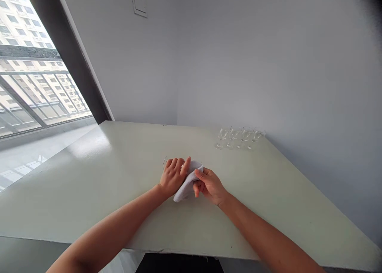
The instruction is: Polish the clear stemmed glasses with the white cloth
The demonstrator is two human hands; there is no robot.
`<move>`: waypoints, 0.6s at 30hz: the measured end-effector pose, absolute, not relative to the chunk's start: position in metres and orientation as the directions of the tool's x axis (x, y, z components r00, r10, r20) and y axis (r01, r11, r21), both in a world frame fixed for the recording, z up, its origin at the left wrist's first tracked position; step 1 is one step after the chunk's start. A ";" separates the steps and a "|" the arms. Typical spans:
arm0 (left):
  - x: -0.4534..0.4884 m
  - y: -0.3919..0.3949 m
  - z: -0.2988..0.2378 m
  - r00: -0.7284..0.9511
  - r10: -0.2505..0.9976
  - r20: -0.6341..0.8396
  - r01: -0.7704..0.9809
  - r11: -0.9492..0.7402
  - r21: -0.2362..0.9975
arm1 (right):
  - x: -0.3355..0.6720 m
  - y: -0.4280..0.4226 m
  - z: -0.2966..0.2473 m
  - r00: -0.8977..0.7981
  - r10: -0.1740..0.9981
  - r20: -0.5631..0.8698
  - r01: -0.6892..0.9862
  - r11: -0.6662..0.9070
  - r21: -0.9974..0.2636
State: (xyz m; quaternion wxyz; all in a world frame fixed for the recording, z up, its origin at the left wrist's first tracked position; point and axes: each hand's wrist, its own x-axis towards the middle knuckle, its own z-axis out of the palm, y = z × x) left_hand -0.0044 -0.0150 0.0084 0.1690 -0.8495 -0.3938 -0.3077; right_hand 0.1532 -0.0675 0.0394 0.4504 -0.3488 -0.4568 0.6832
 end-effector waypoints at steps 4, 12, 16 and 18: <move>-0.001 -0.018 0.012 0.580 0.450 0.678 0.735 -0.648 -0.198 | 0.158 -0.062 0.036 -0.325 0.932 -0.157 -0.391 -0.284 -0.875; -0.010 -0.014 0.028 0.651 0.492 0.578 0.645 -0.760 -0.080 | 0.168 -0.056 0.033 -0.189 0.970 -0.154 -0.373 -0.216 -0.902; -0.016 -0.014 0.033 0.566 0.750 0.341 0.589 -0.658 0.470 | 0.179 -0.059 0.041 -0.332 0.943 -0.028 -0.132 -0.075 -0.988; -0.016 -0.015 0.035 0.632 0.773 0.060 0.437 -0.419 0.796 | 0.188 -0.060 0.047 -0.444 0.896 -0.010 -0.045 -0.033 -0.998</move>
